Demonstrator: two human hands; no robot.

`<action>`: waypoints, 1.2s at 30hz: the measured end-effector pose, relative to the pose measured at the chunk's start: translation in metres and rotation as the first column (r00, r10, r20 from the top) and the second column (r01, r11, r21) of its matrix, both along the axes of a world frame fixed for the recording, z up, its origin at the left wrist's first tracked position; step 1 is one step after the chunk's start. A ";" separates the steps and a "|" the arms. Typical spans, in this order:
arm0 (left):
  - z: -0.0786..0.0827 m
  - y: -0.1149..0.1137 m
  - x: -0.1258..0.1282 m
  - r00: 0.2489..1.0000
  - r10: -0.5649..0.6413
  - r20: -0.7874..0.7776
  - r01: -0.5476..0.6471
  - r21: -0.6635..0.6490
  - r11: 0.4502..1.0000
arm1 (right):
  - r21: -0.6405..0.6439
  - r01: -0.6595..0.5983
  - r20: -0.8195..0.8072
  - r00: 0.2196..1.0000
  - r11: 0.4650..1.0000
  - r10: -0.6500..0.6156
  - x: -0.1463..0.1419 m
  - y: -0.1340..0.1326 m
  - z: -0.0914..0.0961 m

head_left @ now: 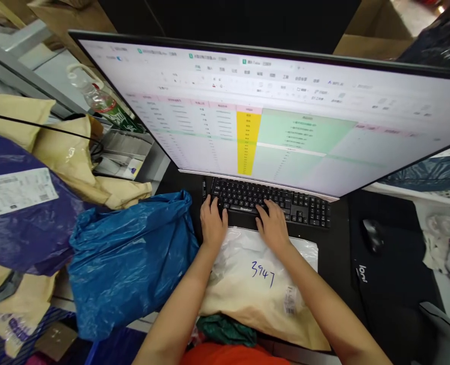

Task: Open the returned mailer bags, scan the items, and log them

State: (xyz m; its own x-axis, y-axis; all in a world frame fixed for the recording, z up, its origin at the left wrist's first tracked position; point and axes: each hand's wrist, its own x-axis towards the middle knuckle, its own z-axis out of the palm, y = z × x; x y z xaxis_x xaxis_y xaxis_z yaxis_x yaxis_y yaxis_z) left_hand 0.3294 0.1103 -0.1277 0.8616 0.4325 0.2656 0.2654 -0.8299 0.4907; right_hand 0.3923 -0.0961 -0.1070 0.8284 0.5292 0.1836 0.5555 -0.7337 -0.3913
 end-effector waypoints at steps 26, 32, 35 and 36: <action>-0.012 -0.005 0.002 0.995 0.098 -0.022 -0.096 0.075 0.993 | -0.067 0.363 0.122 0.927 0.929 -0.353 0.035 -0.034 -0.009; -0.011 -0.005 0.002 0.994 0.105 -0.035 -0.102 0.075 0.992 | -0.058 0.334 0.128 0.937 0.941 -0.324 0.029 -0.031 -0.005; -0.010 -0.006 0.002 0.992 0.117 -0.053 -0.112 0.092 0.989 | -0.005 0.327 0.132 0.937 0.945 -0.323 0.028 -0.027 -0.004; -0.010 -0.006 0.002 0.991 0.118 -0.061 -0.112 0.096 0.989 | 0.009 0.318 0.134 0.939 0.948 -0.316 0.027 -0.025 -0.003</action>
State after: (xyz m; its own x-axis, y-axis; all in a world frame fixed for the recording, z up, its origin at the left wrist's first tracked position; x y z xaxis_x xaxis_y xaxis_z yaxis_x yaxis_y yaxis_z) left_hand 0.3317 0.1042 -0.1377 0.8248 0.5058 0.2527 0.3908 -0.8330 0.3916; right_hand 0.4192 -0.1215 -0.1103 0.9224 0.2458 0.2978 0.3391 -0.8846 -0.3203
